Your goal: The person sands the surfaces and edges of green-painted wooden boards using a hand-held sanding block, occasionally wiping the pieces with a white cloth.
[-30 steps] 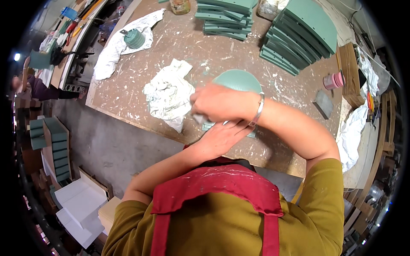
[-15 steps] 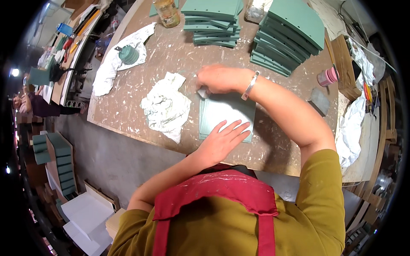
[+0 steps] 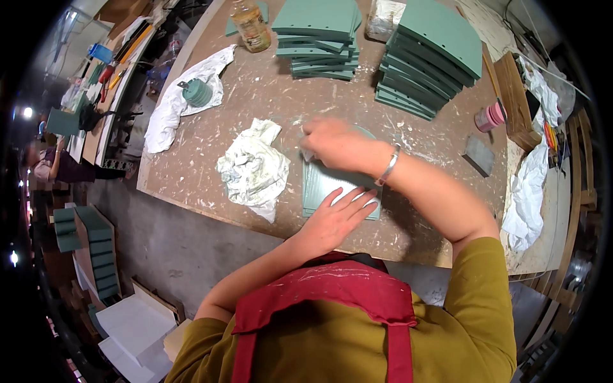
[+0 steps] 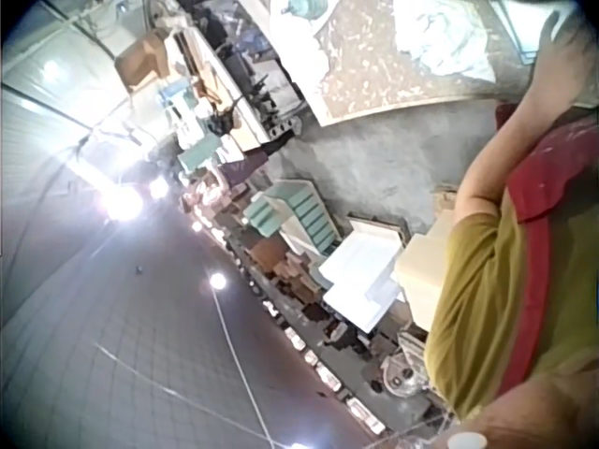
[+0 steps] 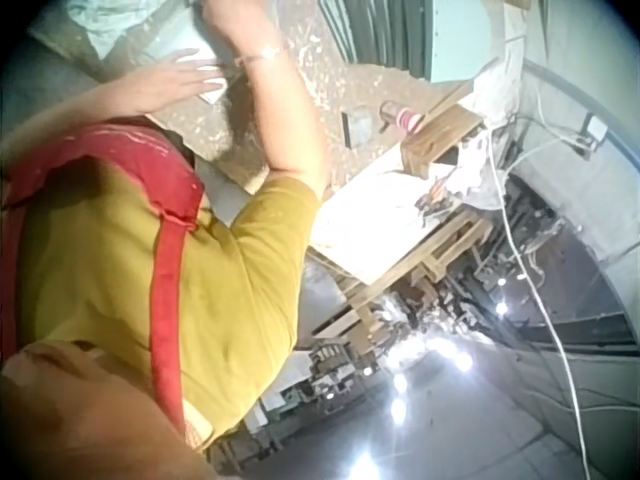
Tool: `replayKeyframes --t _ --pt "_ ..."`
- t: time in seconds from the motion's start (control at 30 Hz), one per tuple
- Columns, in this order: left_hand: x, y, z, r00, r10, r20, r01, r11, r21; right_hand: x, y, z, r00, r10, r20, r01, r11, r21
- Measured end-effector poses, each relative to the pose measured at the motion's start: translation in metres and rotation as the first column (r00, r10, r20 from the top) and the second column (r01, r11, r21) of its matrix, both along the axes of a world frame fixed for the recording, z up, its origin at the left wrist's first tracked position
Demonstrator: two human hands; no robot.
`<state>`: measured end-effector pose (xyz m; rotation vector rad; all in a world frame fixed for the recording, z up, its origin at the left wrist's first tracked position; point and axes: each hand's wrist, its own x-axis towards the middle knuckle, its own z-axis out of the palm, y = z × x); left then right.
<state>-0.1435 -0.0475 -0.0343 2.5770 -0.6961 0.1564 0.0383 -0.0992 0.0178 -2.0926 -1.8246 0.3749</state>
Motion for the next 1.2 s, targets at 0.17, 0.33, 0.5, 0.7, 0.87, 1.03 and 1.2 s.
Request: replayKeyframes --t 0.17,0.33,0.5,0.7,0.87,1.03,1.2 --pt "0.0 0.0 -0.007 1.0 0.006 0.019 -0.006 1.0 0.004 -0.026 -0.012 0.001 0.998 -0.05 0.048 0.045 0.993 0.106" --pt "-0.001 -0.002 -0.007 1.0 0.024 0.006 -0.024 0.999 0.03 -0.018 -0.015 -0.004 0.978 -0.206 0.031 0.196 0.962 0.189" --pt "0.0 -0.002 -0.009 1.0 0.017 0.009 -0.018 0.997 0.079 -0.03 -0.02 -0.008 0.983 -0.182 0.034 0.17 0.96 0.224" --pt "-0.003 -0.002 -0.01 0.999 0.027 0.036 -0.031 0.993 0.113 -0.03 -0.022 -0.006 0.982 -0.176 0.062 0.156 0.957 0.243" --pt "-0.002 -0.003 -0.008 1.0 0.019 -0.01 -0.018 0.996 0.091 -0.016 -0.017 -0.017 0.972 -0.232 -0.029 0.232 0.944 0.234" --pt "-0.002 -0.003 -0.004 1.0 0.016 -0.019 -0.014 0.997 0.08 -0.016 -0.012 -0.01 0.951 -0.306 0.044 0.287 0.927 0.241" --pt "0.0 -0.002 -0.003 1.0 0.016 -0.021 -0.015 0.998 0.054 -0.013 -0.006 -0.011 0.948 -0.317 0.008 0.306 0.922 0.239"
